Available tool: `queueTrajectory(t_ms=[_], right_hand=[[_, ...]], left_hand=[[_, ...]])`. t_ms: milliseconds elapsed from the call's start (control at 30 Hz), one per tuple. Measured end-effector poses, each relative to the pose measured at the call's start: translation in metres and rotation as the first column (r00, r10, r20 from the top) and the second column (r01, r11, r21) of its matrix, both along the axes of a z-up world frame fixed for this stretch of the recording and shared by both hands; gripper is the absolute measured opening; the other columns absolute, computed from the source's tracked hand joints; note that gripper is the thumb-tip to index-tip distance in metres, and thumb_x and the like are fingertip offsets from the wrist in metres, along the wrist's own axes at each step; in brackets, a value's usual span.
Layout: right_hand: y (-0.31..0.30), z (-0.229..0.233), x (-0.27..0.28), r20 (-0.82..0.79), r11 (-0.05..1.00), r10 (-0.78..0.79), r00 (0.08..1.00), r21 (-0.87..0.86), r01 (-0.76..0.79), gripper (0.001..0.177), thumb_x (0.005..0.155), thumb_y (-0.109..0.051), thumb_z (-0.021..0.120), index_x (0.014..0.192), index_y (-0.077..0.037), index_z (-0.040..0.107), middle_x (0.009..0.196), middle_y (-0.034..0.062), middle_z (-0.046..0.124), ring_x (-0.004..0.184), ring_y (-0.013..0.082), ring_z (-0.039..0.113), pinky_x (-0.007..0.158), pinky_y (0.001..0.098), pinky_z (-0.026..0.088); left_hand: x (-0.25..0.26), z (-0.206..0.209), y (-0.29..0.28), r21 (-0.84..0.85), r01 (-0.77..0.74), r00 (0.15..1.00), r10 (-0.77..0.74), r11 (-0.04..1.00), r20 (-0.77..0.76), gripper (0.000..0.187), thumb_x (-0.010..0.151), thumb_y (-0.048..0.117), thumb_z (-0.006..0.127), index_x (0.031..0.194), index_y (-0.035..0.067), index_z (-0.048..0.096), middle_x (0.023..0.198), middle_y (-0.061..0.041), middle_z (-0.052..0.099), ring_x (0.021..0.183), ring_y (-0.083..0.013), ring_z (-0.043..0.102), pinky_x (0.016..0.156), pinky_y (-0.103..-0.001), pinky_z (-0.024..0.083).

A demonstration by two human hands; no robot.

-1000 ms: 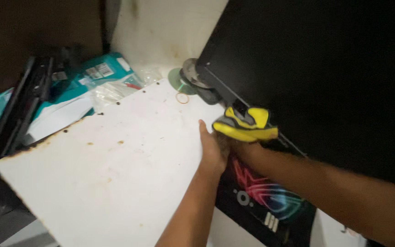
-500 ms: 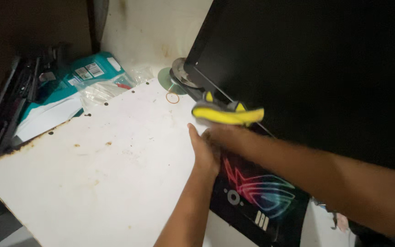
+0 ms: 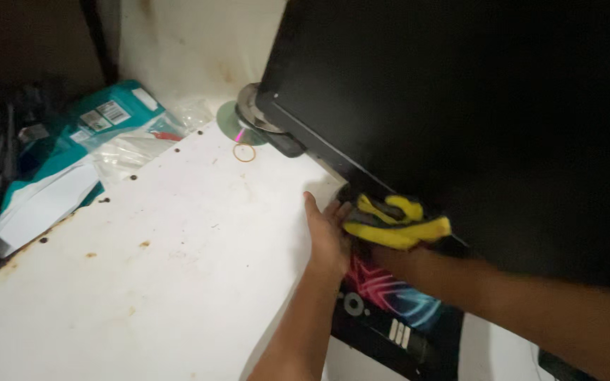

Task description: The person wipes the front screen, side edges, and rear housing of a computer monitor with a cloth.

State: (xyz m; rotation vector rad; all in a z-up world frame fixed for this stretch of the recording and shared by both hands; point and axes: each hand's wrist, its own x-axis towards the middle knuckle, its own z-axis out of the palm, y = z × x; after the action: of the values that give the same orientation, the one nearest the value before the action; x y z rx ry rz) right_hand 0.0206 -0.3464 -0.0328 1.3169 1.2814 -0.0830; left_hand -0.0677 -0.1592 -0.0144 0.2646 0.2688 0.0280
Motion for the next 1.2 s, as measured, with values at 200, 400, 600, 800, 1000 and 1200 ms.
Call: queueTrajectory(t_ms=[200, 400, 600, 800, 1000, 1200], right_hand=[[-0.012, 0.039, -0.052, -0.135, 0.988, -0.111, 0.985, -0.121, 0.095, 0.027, 0.099, -0.023, 0.059, 0.108, -0.001, 0.074, 0.11, 0.0206, 0.071, 0.1, 0.0318, 0.066, 0.091, 0.0473, 0.052], [0.052, 0.03, -0.014, -0.073, 0.927, 0.188, 0.98, 0.342, -0.152, 0.028, 0.103, -0.029, 0.055, 0.102, -0.011, 0.077, 0.1, 0.0114, 0.074, 0.093, 0.0269, 0.066, 0.086, 0.044, 0.052], [0.044, -0.006, 0.034, 0.159, 0.84, 0.274, 0.948, 0.44, -0.317, 0.035, 0.101, -0.035, 0.05, 0.117, -0.01, 0.07, 0.113, 0.0103, 0.07, 0.104, 0.0256, 0.064, 0.093, 0.0459, 0.048], [-0.01, 0.009, 0.021, 0.09, 0.939, 0.203, 0.975, 0.264, -0.22, 0.035, 0.102, -0.033, 0.051, 0.116, -0.007, 0.07, 0.113, 0.0122, 0.07, 0.107, 0.0274, 0.064, 0.096, 0.048, 0.045], [-0.065, 0.034, -0.021, -0.019, 0.99, 0.104, 0.994, 0.093, -0.102, 0.035, 0.102, -0.032, 0.052, 0.115, -0.005, 0.071, 0.113, 0.0142, 0.07, 0.109, 0.0292, 0.063, 0.099, 0.0502, 0.042], [-0.059, 0.038, -0.018, 0.006, 0.963, 0.149, 0.989, 0.224, -0.147, 0.035, 0.102, -0.03, 0.053, 0.115, -0.003, 0.071, 0.113, 0.0161, 0.07, 0.111, 0.031, 0.062, 0.102, 0.0524, 0.039]], left_hand=[[0.002, 0.001, -0.013, -0.003, -0.002, 0.998, 0.002, 1.0, -0.059, 0.107, 0.089, 0.08, 0.02, 0.161, 0.002, 0.02, 0.165, -0.02, 0.033, 0.155, -0.0337, 0.024, 0.125, -0.049, 0.01], [-0.007, 0.002, -0.01, -0.064, -0.175, 0.981, 0.169, 0.982, -0.094, 0.103, 0.09, 0.077, 0.022, 0.153, -0.001, 0.044, 0.156, -0.024, 0.05, 0.142, -0.0393, 0.046, 0.118, -0.049, 0.032], [-0.003, 0.012, -0.044, -0.112, -0.156, 0.985, 0.147, 0.981, -0.087, 0.09, 0.093, 0.075, 0.027, 0.148, 0.007, 0.05, 0.153, -0.014, 0.052, 0.141, -0.0335, 0.046, 0.12, -0.047, 0.03], [0.004, 0.017, -0.079, -0.112, -0.181, 0.983, 0.18, 0.977, -0.022, 0.09, 0.092, 0.073, 0.033, 0.145, 0.004, 0.052, 0.151, -0.016, 0.056, 0.14, -0.0341, 0.049, 0.119, -0.046, 0.034], [0.006, 0.025, -0.107, 0.021, -0.039, 0.998, 0.04, 0.999, -0.05, 0.108, 0.087, 0.082, 0.026, 0.151, -0.003, 0.042, 0.155, -0.021, 0.049, 0.142, -0.0374, 0.045, 0.119, -0.052, 0.028], [0.02, 0.007, -0.14, 0.078, -0.006, 0.999, 0.01, 0.997, -0.04, 0.114, 0.085, 0.086, 0.023, 0.158, -0.002, 0.026, 0.164, -0.024, 0.034, 0.152, -0.038, 0.033, 0.125, -0.05, 0.015]])
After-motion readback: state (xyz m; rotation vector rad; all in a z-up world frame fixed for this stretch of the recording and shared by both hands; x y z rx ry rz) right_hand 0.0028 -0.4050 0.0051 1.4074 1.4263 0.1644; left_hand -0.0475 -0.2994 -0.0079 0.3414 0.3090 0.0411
